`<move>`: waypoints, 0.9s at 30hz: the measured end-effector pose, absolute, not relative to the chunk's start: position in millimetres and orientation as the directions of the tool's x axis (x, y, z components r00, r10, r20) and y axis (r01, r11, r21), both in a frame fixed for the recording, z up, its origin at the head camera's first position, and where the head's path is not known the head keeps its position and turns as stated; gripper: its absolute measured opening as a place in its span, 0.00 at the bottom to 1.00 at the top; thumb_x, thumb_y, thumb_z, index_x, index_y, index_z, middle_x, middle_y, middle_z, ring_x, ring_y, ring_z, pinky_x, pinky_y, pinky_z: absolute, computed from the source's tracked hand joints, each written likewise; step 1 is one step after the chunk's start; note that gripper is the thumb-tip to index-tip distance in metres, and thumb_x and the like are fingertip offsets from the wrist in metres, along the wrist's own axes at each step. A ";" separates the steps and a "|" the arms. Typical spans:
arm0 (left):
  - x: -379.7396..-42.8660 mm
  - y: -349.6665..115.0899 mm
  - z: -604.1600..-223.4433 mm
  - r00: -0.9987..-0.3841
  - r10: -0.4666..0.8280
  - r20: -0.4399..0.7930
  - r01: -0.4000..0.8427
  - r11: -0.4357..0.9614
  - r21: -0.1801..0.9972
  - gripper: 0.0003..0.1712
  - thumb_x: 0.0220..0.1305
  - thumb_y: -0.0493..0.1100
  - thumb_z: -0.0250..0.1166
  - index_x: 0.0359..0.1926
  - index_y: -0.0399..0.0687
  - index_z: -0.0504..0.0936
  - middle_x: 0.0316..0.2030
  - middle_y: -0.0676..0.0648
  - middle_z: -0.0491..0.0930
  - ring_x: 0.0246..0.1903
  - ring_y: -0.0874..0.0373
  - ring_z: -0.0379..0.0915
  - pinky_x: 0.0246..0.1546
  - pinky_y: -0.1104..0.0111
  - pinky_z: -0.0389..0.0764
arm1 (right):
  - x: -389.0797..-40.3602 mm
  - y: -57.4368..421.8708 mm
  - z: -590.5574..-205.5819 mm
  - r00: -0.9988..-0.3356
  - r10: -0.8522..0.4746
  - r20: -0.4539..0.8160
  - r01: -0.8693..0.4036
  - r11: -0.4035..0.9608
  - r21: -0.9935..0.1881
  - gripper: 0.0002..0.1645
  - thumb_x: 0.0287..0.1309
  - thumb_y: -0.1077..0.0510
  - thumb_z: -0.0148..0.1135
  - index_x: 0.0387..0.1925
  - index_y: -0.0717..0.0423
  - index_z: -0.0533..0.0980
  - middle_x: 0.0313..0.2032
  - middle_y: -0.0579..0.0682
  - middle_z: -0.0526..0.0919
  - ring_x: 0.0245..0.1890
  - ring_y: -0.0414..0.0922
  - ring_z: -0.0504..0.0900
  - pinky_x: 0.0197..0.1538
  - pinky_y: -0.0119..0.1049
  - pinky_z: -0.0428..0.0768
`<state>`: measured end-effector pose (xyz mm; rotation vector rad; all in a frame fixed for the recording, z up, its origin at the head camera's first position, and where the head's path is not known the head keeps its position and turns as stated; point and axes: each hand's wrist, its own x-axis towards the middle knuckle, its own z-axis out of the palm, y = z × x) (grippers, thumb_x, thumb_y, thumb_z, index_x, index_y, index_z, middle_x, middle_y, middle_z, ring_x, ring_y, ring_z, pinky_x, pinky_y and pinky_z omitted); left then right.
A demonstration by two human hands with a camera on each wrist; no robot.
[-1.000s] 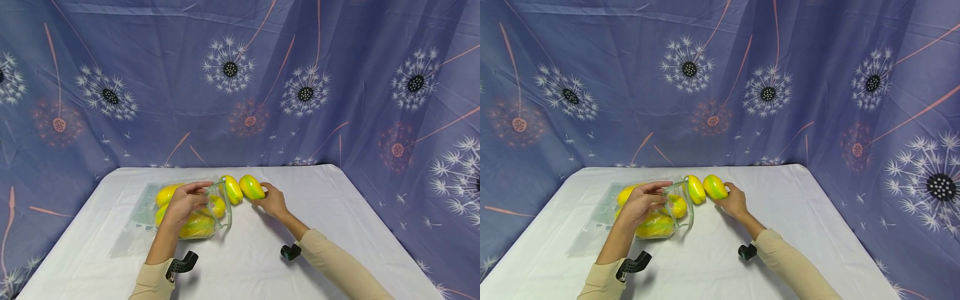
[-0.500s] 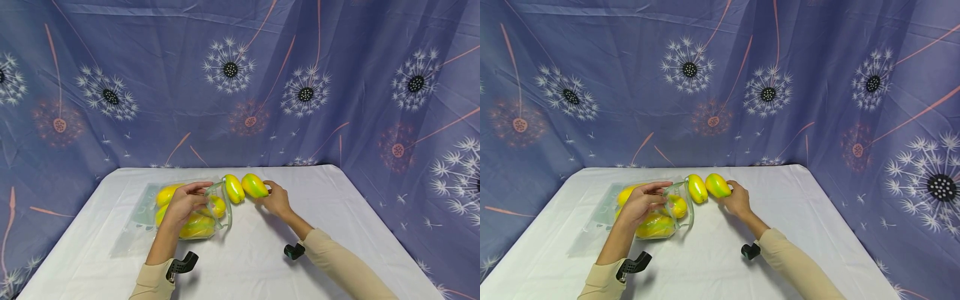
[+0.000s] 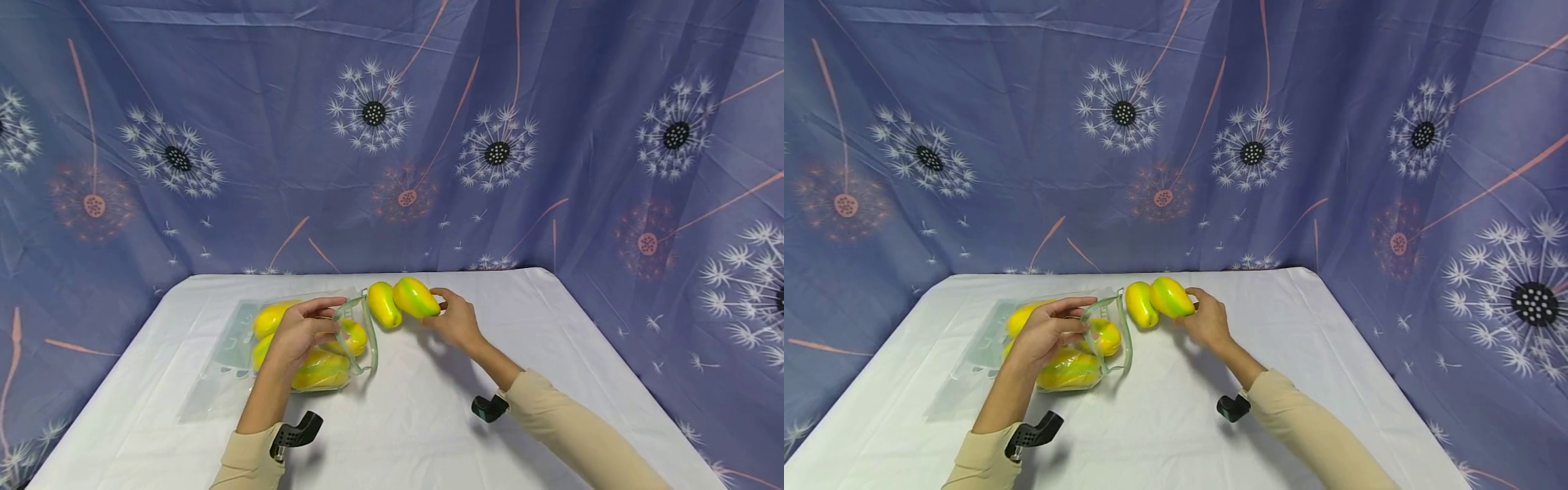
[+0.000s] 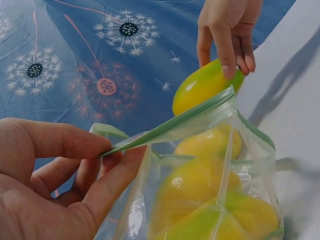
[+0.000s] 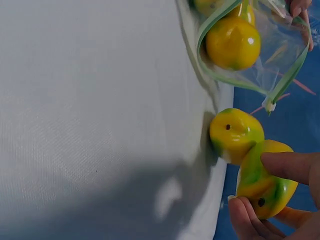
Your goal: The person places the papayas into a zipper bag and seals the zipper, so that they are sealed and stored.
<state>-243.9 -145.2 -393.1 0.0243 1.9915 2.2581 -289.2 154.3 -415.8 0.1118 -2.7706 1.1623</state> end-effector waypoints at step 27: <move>-244.4 -145.0 -394.1 -0.991 0.107 -0.074 -0.088 -0.128 0.988 0.30 0.57 0.22 0.63 0.63 0.31 0.77 0.39 0.48 0.73 0.29 0.59 0.72 0.34 0.70 0.85 | -266.3 130.4 -402.1 -0.982 -0.143 0.126 -0.191 0.704 -0.684 0.41 0.42 0.58 0.82 0.62 0.50 0.79 0.47 0.54 0.88 0.45 0.53 0.86 0.50 0.49 0.82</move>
